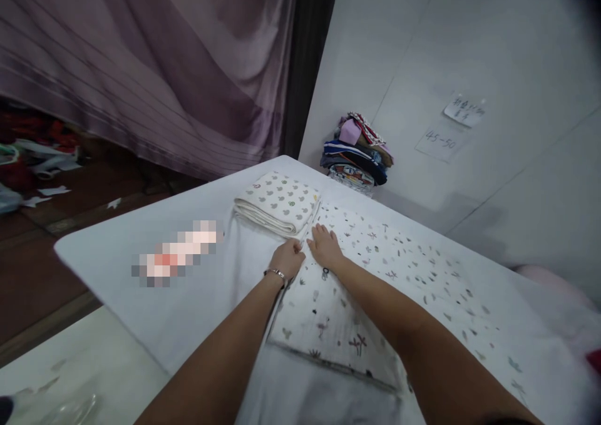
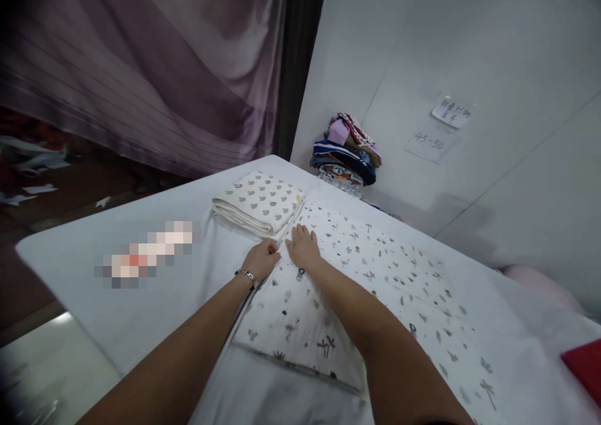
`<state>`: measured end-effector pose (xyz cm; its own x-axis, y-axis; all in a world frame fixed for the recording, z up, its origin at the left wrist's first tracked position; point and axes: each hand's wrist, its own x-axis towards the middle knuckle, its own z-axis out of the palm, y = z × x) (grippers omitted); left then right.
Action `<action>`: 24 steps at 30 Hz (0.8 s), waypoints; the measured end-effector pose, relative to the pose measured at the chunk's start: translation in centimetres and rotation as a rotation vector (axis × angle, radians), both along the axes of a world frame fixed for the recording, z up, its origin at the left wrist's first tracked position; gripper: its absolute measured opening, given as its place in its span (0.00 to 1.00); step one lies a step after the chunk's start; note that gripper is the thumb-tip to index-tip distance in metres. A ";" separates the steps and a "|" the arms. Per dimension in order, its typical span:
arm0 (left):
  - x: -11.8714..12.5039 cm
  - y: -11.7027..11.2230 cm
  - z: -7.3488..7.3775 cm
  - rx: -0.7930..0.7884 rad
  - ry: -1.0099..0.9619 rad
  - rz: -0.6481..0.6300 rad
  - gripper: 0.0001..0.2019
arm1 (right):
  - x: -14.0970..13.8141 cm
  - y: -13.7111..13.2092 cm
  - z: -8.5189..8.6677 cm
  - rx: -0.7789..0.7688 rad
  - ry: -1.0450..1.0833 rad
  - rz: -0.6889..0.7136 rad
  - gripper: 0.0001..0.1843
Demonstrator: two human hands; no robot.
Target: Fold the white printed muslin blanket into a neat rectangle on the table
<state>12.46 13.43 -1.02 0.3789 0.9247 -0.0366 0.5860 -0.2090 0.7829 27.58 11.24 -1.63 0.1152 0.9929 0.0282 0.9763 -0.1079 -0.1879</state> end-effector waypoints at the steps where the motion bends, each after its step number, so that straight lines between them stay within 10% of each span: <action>1: 0.0 0.0 0.0 -0.003 -0.006 0.000 0.04 | -0.1 0.0 0.2 -0.008 0.008 -0.005 0.29; 24: -0.1 0.4 0.8 -0.156 -0.009 0.037 0.09 | -7.3 -24.9 1.0 0.062 0.072 0.295 0.27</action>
